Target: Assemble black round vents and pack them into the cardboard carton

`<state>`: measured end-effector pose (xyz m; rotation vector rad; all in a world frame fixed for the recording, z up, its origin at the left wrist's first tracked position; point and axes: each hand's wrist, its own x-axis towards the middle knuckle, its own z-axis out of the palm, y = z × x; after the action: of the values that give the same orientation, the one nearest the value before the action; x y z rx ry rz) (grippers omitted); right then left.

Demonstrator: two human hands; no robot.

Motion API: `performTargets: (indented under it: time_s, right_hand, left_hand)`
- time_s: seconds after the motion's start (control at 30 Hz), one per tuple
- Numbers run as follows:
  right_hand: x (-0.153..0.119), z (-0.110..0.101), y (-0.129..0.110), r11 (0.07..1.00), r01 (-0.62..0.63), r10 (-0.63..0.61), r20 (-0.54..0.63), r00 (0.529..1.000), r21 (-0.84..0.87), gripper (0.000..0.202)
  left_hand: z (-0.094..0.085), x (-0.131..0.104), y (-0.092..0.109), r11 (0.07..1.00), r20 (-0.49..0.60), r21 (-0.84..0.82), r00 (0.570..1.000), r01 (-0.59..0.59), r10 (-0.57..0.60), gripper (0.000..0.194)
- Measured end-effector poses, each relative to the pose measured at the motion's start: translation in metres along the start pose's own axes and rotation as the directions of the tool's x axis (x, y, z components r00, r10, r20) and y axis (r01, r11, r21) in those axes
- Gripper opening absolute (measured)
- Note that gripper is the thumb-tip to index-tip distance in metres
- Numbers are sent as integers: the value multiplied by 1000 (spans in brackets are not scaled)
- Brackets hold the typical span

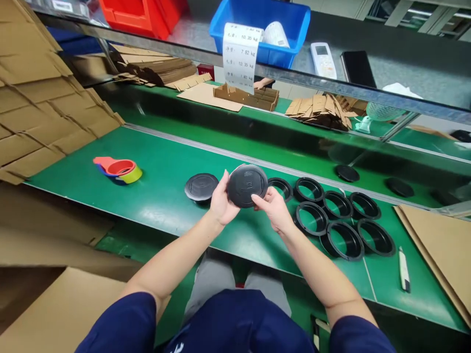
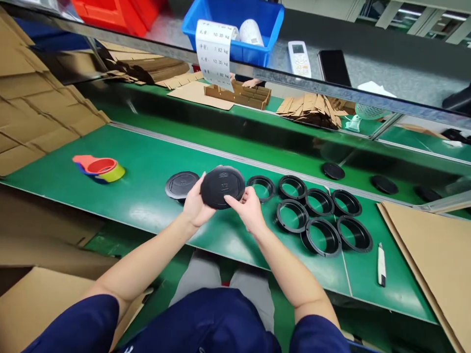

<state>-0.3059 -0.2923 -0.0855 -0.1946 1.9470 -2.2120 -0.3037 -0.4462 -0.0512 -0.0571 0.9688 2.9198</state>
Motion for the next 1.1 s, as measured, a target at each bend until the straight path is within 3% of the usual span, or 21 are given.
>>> performTargets:
  time_s: [0.1, 0.2, 0.33, 0.47, 0.57, 0.67, 0.8, 0.9, 1.1]
  right_hand:
    - [-16, 8, 5, 948, 181, -243, -231, 942, -262, 75]
    - [-23, 11, 5, 812, 233, -423, -265, 867, -535, 83]
    - [-33, 8, 6, 677, 259, -510, -185, 840, -689, 70]
    - [-43, -15, 4, 571, 360, -618, -98, 780, -738, 50]
    - [-52, -39, 2, 432, 481, -662, 93, 743, -763, 36]
    - [-58, -54, 7, 331, 546, -627, 253, 737, -770, 38]
    - [-58, -54, 17, 380, 524, -582, 244, 776, -762, 56]
    - [-56, -52, 16, 462, 510, -532, 233, 814, -725, 69]
    - [-63, -53, -3, 678, 403, -460, 73, 885, -614, 69]
  left_hand:
    - [3, -22, -14, 999, -31, -7, 999, 35, -35, 38]
    - [5, -40, -30, 990, -57, -25, 988, 141, -142, 55]
    - [4, -55, -48, 979, -67, -10, 977, 202, -202, 64]
    - [3, -63, -52, 962, -111, 0, 956, 272, -271, 58]
    - [5, -67, -45, 934, -154, -9, 923, 356, -353, 63]
    - [7, -69, -41, 931, -202, 25, 914, 364, -352, 59]
    - [4, -68, -49, 924, -270, 105, 905, 367, -329, 45]
    - [0, -66, -55, 914, -263, 138, 904, 381, -337, 48]
    - [-4, -57, -52, 924, -223, 128, 918, 360, -327, 57]
